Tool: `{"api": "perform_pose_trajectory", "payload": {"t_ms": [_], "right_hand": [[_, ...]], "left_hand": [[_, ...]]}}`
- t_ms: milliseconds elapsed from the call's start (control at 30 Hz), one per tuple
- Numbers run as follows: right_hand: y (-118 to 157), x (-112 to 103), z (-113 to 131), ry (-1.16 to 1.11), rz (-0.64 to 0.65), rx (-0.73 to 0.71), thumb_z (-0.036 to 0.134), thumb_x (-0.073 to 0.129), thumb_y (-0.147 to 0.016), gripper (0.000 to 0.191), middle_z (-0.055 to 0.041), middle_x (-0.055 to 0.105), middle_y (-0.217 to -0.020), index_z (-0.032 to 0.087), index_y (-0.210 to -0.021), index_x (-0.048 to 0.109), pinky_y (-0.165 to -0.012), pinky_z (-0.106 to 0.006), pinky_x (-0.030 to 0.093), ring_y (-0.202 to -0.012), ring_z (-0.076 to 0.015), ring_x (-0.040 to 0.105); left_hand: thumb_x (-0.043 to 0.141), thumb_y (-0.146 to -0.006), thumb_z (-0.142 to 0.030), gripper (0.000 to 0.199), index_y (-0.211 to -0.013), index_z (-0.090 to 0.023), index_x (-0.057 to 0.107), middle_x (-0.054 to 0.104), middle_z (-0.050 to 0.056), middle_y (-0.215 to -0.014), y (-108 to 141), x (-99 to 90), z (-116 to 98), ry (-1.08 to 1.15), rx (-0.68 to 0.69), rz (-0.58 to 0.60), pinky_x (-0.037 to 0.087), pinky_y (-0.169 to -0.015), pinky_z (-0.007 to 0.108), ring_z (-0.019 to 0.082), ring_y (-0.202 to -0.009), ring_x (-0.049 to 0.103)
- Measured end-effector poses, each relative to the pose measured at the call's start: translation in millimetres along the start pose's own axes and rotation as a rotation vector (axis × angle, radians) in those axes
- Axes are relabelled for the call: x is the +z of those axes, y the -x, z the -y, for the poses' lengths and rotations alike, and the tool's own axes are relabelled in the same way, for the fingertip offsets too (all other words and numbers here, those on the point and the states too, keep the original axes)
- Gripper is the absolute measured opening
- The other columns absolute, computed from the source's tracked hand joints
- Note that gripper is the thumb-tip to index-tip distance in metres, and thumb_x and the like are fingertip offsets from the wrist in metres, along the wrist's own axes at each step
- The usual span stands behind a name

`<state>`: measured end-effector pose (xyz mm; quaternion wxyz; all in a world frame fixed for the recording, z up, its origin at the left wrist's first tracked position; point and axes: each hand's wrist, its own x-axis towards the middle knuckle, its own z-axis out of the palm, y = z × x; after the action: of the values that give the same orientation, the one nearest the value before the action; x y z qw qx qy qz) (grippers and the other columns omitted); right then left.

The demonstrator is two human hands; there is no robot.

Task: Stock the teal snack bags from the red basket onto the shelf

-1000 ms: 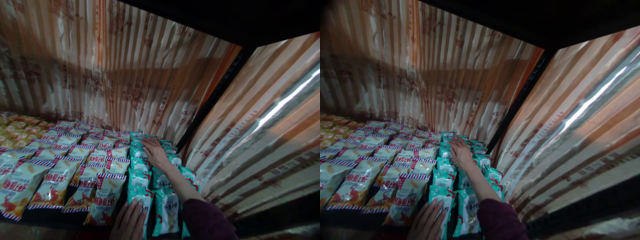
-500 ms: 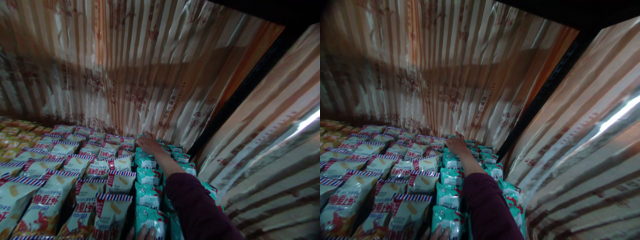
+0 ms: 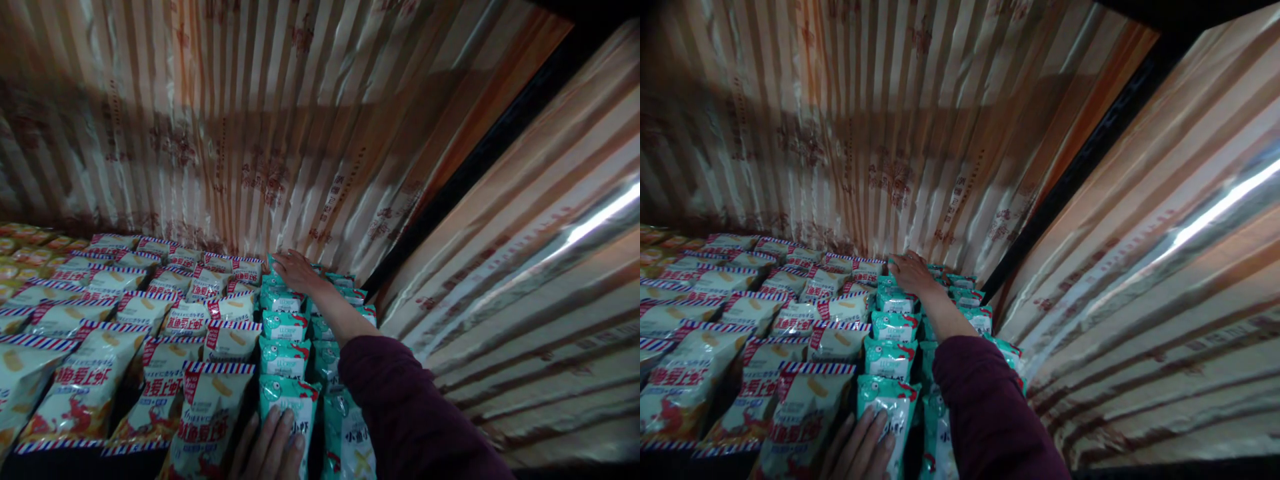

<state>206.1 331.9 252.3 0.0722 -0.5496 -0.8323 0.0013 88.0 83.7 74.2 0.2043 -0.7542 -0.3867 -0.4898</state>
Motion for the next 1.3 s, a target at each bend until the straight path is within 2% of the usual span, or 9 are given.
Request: {"api": "perform_pose_trajectory", "payload": {"t_ms": [133,233,367,500,667,800,900,1033,1300], "right_hand": [[21,-26,-3,-0.005,-0.050,-0.040,0.029,0.027,-0.099,0.041,-0.0070,0.061,-0.127,0.017,-0.123,0.058,-0.113,-0.038,0.022,-0.123,-0.0169,0.050],[47,-45,1,-0.029,-0.110,-0.064,0.029,0.021,-0.099,0.045,-0.0049,0.066,-0.117,0.019,-0.115,0.062,-0.113,-0.037,0.025,-0.112,-0.0142,0.057],[98,-57,11,-0.173,-0.325,-0.116,0.041,0.025,-0.098,0.048,-0.0067,0.066,-0.117,0.018,-0.117,0.062,-0.110,-0.041,0.031,-0.116,-0.0179,0.055],[168,-52,30,-0.292,-0.497,-0.076,0.044,0.034,-0.095,0.043,-0.0075,0.064,-0.120,0.020,-0.117,0.062,-0.107,-0.046,0.037,-0.127,-0.0221,0.047],[259,-24,64,-0.443,-0.663,0.047,0.029,0.041,-0.094,0.030,-0.0066,0.065,-0.119,0.024,-0.116,0.061,-0.103,-0.047,0.042,-0.122,-0.0208,0.052],[310,14,86,-0.489,-0.757,0.177,0.024,0.045,-0.092,0.027,-0.0072,0.067,-0.113,0.023,-0.112,0.063,-0.097,-0.043,0.048,-0.114,-0.0203,0.058],[331,41,99,-0.489,-0.809,0.251,0.021,0.045,-0.092,0.026,-0.0074,0.068,-0.111,0.023,-0.109,0.065,-0.094,-0.041,0.051,-0.110,-0.0201,0.061],[349,66,117,-0.475,-0.849,0.269,0.016,0.044,-0.090,0.029,-0.0073,0.067,-0.113,0.023,-0.112,0.062,-0.092,-0.041,0.053,-0.111,-0.0204,0.060],[379,116,151,-0.483,-0.805,0.152,0.012,0.045,-0.087,0.037,-0.0064,0.069,-0.110,0.025,-0.118,0.059,-0.085,-0.036,0.058,-0.106,-0.0211,0.064]], "left_hand": [[0.053,-0.087,-0.036,0.030,-0.114,-0.027,0.062,0.064,0.001,-0.123,-7,-9.0,10,-0.001,0.106,-0.018,0.023,-0.117,0.038,0.019,-0.133,0.040],[0.057,-0.084,-0.036,0.030,-0.111,-0.025,0.065,0.066,0.004,-0.118,-15,-19.4,13,0.036,0.148,0.023,0.019,-0.118,0.040,0.022,-0.137,0.032],[0.061,-0.081,-0.032,0.030,-0.109,-0.022,0.065,0.066,0.006,-0.116,-21,-36.3,2,0.105,0.041,0.080,0.016,-0.118,0.042,0.024,-0.140,0.026],[0.057,-0.085,-0.032,0.031,-0.114,-0.024,0.063,0.059,0.006,-0.127,-16,-45.7,-11,0.155,-0.067,0.108,0.021,-0.116,0.045,0.025,-0.138,0.029],[0.053,-0.085,-0.012,0.046,-0.130,-0.018,0.050,0.042,0.013,-0.144,-1,-44.1,-12,0.145,-0.026,0.196,0.039,-0.107,0.043,0.030,-0.138,0.029],[0.048,-0.087,-0.010,0.051,-0.137,-0.018,0.041,0.025,0.013,-0.153,5,-40.0,-12,0.137,-0.031,0.206,0.044,-0.102,0.047,0.032,-0.138,0.027],[0.050,-0.088,-0.014,0.048,-0.135,-0.019,0.043,0.022,0.013,-0.154,3,-38.3,-13,0.096,-0.035,0.177,0.043,-0.102,0.047,0.033,-0.138,0.028],[0.051,-0.088,-0.016,0.045,-0.133,-0.021,0.046,0.023,0.011,-0.154,-1,-36.0,-12,0.082,-0.028,0.152,0.039,-0.106,0.046,0.032,-0.138,0.028],[0.056,-0.085,-0.014,0.050,-0.133,-0.020,0.046,0.019,0.011,-0.155,-4,-31.6,-8,0.079,0.027,0.186,0.034,-0.109,0.045,0.032,-0.139,0.025]]}}
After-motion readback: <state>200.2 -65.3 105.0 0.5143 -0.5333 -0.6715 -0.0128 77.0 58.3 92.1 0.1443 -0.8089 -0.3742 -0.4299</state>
